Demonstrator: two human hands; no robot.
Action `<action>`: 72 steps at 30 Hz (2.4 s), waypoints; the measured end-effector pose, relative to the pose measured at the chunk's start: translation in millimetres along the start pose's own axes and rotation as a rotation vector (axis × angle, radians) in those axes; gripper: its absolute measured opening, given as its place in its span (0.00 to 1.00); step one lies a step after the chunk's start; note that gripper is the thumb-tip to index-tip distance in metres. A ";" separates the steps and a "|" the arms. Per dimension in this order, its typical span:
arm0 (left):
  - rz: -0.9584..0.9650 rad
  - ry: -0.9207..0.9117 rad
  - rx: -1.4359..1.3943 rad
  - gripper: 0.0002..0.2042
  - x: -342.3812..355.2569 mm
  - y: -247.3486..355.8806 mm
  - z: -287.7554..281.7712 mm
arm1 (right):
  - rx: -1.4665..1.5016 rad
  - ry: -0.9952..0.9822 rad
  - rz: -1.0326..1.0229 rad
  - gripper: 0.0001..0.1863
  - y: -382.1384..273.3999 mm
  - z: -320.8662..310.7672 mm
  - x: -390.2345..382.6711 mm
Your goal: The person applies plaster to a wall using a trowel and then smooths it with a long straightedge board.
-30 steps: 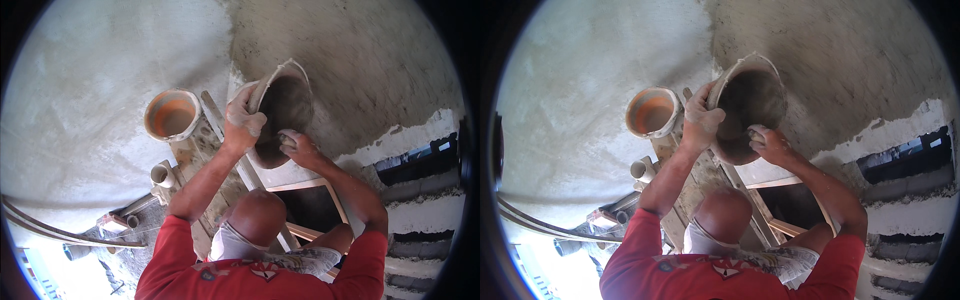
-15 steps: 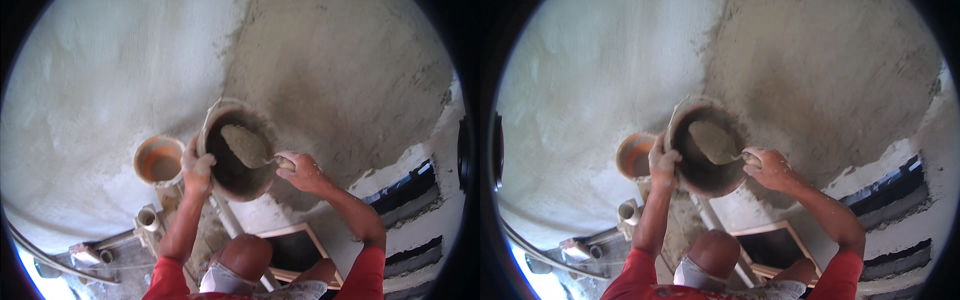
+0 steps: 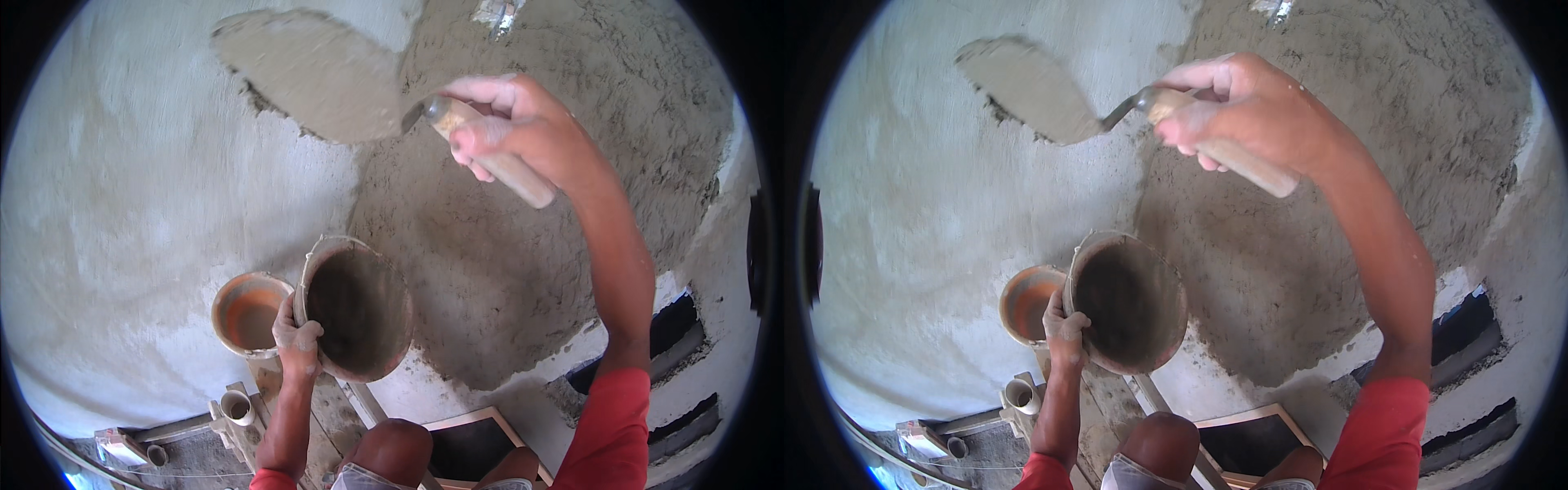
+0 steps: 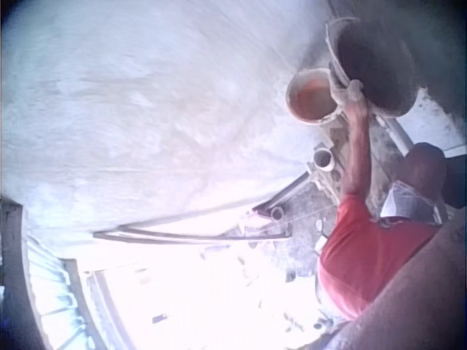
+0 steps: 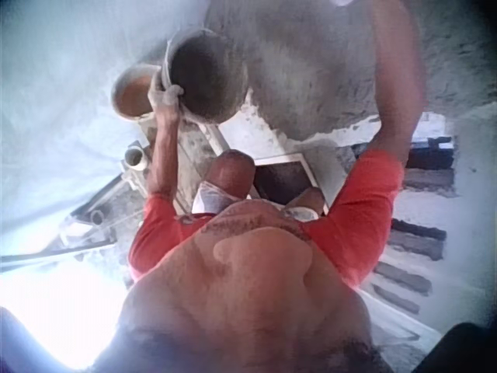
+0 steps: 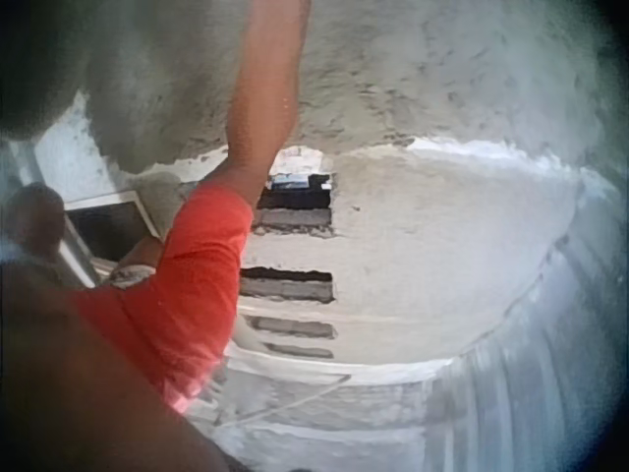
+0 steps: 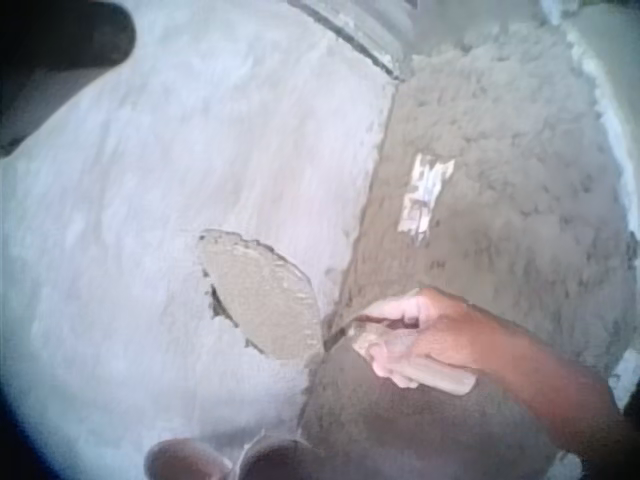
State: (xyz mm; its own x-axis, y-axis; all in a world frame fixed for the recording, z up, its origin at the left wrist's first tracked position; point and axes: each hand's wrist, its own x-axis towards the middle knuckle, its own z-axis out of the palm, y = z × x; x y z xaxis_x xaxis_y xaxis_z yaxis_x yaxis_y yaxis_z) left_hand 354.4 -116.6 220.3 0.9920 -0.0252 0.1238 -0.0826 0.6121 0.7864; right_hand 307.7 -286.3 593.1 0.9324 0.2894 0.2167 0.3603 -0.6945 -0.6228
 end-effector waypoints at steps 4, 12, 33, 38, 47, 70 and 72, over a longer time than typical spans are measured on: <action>-0.026 -0.001 0.000 0.31 -4.0 -1.5 -1.8 | -0.122 0.261 0.321 0.27 77.8 -85.1 38.6; -0.065 -0.019 0.080 0.29 -11.1 -11.2 2.0 | -0.822 0.830 0.421 0.26 46.5 -185.6 -79.3; -0.253 -0.435 -0.070 0.32 -49.9 -11.5 101.3 | -1.021 -0.176 0.243 0.19 209.8 131.5 -239.2; -0.286 -0.461 -0.061 0.31 -52.4 -14.0 105.3 | -1.168 -0.026 -0.099 0.20 204.8 116.3 -285.0; -0.255 -0.531 0.037 0.32 -61.7 -24.2 123.4 | -1.125 -0.318 0.070 0.19 213.2 139.8 -291.4; 0.115 -0.590 0.388 0.29 -84.9 -24.4 148.0 | -1.265 -0.318 0.353 0.17 216.8 111.6 -246.1; 0.119 -0.584 0.357 0.28 -85.3 -20.8 151.4 | -1.071 -0.304 0.264 0.14 229.4 117.7 -255.4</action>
State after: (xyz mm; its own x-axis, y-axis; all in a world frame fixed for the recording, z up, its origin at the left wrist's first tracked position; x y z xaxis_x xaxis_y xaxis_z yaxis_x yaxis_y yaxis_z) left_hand 257.1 -246.8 285.0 0.7687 -0.4566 0.4479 -0.3130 0.3422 0.8860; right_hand 148.7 -442.0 306.4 0.9894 0.0974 -0.1075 0.1308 -0.9196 0.3705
